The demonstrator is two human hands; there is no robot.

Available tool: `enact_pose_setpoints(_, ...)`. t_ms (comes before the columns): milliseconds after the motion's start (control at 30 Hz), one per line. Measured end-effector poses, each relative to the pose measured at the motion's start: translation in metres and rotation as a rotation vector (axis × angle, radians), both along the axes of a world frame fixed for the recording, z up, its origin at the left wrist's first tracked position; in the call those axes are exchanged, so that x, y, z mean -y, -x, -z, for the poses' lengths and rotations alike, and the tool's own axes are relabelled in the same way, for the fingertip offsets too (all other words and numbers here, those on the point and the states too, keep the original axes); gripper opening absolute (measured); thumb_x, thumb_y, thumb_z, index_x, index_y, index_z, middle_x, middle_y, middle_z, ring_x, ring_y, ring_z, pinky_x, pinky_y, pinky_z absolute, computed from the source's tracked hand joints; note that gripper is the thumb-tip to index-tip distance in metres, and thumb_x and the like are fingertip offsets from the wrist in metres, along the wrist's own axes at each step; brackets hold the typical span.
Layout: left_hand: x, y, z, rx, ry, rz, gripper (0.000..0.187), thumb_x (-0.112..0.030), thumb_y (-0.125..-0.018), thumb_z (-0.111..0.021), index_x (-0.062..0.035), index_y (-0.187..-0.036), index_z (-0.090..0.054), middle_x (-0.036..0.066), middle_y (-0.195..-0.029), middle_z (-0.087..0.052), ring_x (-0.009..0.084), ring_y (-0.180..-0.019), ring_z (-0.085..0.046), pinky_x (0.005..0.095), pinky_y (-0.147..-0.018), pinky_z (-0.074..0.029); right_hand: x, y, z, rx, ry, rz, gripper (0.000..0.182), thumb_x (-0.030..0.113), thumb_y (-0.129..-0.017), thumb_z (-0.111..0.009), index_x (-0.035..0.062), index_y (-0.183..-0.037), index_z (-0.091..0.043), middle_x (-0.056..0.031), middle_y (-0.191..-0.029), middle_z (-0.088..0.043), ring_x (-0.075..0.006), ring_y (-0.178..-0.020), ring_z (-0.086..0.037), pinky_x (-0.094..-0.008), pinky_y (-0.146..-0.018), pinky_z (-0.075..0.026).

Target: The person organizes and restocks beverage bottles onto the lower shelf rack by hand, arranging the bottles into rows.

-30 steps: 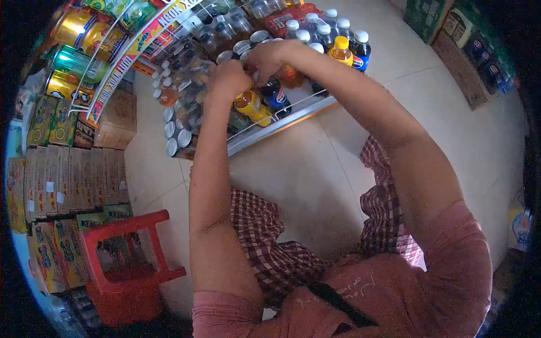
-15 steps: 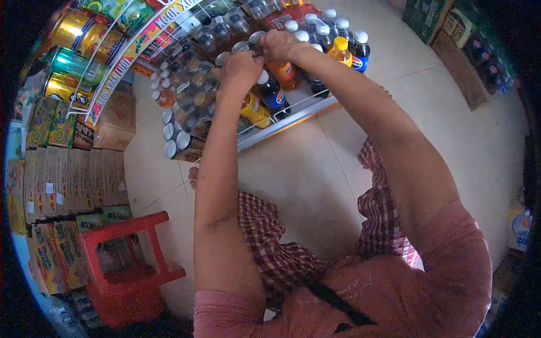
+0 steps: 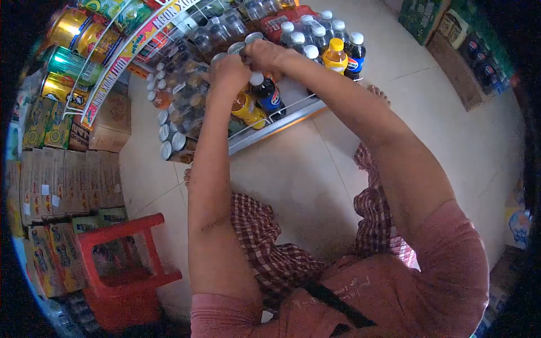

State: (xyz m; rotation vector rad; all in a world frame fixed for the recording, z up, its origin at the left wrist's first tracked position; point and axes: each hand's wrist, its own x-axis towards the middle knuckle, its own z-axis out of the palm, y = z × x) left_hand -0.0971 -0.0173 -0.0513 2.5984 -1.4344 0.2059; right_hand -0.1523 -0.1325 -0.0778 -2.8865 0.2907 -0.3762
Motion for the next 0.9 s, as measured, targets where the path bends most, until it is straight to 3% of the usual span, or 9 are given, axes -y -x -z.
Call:
enact_pose_setpoints(133, 0.009, 0.008, -0.005, -0.065, 0.063, -0.012, 0.026, -0.022, -0.074, -0.056, -0.0062, -0.094, -0.064, 0.019, -0.097, -0.060, 0.0358, -0.090, -0.057, 0.0426, -0.080, -0.045, 0.034, 0.005, -0.018, -0.032, 0.060, -0.108, 0.042, 0.026, -0.071, -0.062, 0.0067, -0.108, -0.056, -0.0207, -0.094, -0.059, -0.0348, -0.088, -0.058, -0.0421, -0.078, -0.046)
enact_pose_setpoints(233, 0.018, 0.011, 0.007, -0.046, 0.193, 0.091, 0.027, -0.025, -0.074, -0.057, -0.0142, -0.098, -0.064, 0.016, -0.099, -0.060, 0.0347, -0.095, -0.056, 0.0494, -0.085, -0.040, 0.064, 0.032, -0.045, -0.045, 0.140, -0.071, 0.035, 0.023, -0.065, -0.064, 0.0064, -0.096, -0.060, -0.0172, -0.087, -0.062, -0.0332, -0.083, -0.059, -0.0399, -0.073, -0.048)
enact_pose_setpoints(333, 0.034, 0.032, 0.011, -0.021, 0.152, 0.155, 0.029, -0.025, -0.074, -0.057, -0.0182, -0.101, -0.063, 0.013, -0.104, -0.060, 0.0332, -0.102, -0.053, 0.0569, -0.088, -0.032, 0.048, 0.077, -0.080, -0.393, 0.209, 0.000, 0.036, 0.021, -0.057, -0.069, 0.0056, -0.089, -0.063, -0.0144, -0.081, -0.063, -0.0289, -0.078, -0.061, -0.0363, -0.065, -0.049)
enact_pose_setpoints(400, 0.045, 0.049, 0.009, -0.130, 0.016, 0.161, 0.030, -0.023, -0.073, -0.059, -0.0201, -0.103, -0.062, 0.010, -0.108, -0.059, 0.0313, -0.105, -0.051, 0.0557, -0.087, -0.031, 0.061, 0.078, -0.053, -0.492, 0.078, 0.066, 0.041, 0.016, -0.055, -0.070, 0.0115, -0.095, -0.064, -0.0110, -0.098, -0.063, -0.0242, -0.089, -0.061, -0.0394, -0.070, -0.049)
enact_pose_setpoints(433, 0.047, 0.055, 0.006, -0.104, -0.076, 0.185, 0.032, -0.023, -0.073, -0.059, -0.0135, -0.103, -0.062, 0.013, -0.106, -0.059, 0.0315, -0.105, -0.051, 0.0536, -0.086, -0.032, 0.059, 0.077, -0.035, -0.333, -0.121, 0.282, 0.037, 0.016, -0.057, -0.070, 0.0102, -0.093, -0.064, -0.0126, -0.094, -0.064, -0.0236, -0.086, -0.062, -0.0374, -0.070, -0.049)
enact_pose_setpoints(567, 0.057, 0.070, 0.006, -0.093, -0.205, 0.120, 0.033, -0.022, -0.071, -0.061, -0.0036, -0.099, -0.061, 0.017, -0.106, -0.058, 0.0343, -0.105, -0.051, 0.0527, -0.086, -0.031, 0.049, 0.078, -0.032, -0.330, 0.128, 0.065, 0.032, 0.017, -0.062, -0.065, 0.0017, -0.090, -0.064, -0.0173, -0.089, -0.063, -0.0264, -0.085, -0.062, -0.0365, -0.072, -0.049)
enact_pose_setpoints(633, 0.059, 0.067, 0.007, -0.110, -0.225, 0.090, 0.034, -0.023, -0.071, -0.062, -0.0037, -0.099, -0.061, 0.017, -0.106, -0.059, 0.0347, -0.105, -0.051, 0.0533, -0.086, -0.031, 0.041, 0.081, -0.038, -0.202, 0.034, 0.081, 0.029, 0.008, -0.056, -0.064, 0.0035, -0.085, -0.064, -0.0201, -0.089, -0.061, -0.0329, -0.085, -0.060, -0.0396, -0.075, -0.049)
enact_pose_setpoints(733, 0.059, 0.049, 0.013, -0.148, -0.165, 0.077, 0.038, -0.028, -0.068, -0.065, -0.0032, -0.097, -0.062, 0.017, -0.105, -0.059, 0.0353, -0.103, -0.052, 0.0544, -0.086, -0.034, 0.042, 0.063, -0.040, -0.134, 0.034, 0.144, 0.031, 0.013, -0.063, -0.057, 0.0023, -0.091, -0.062, -0.0210, -0.090, -0.061, -0.0343, -0.085, -0.060, -0.0392, -0.074, -0.049)
enact_pose_setpoints(900, 0.040, 0.045, -0.001, -0.113, -0.080, 0.004, 0.037, -0.029, -0.070, -0.065, -0.0030, -0.097, -0.062, 0.017, -0.111, -0.055, 0.0376, -0.107, -0.047, 0.0527, -0.090, -0.034, 0.015, 0.055, -0.051, -0.043, -0.008, 0.238, 0.028, 0.017, -0.070, -0.059, 0.0054, -0.095, -0.064, -0.0165, -0.098, -0.061, -0.0300, -0.094, -0.059, -0.0376, -0.080, -0.048)
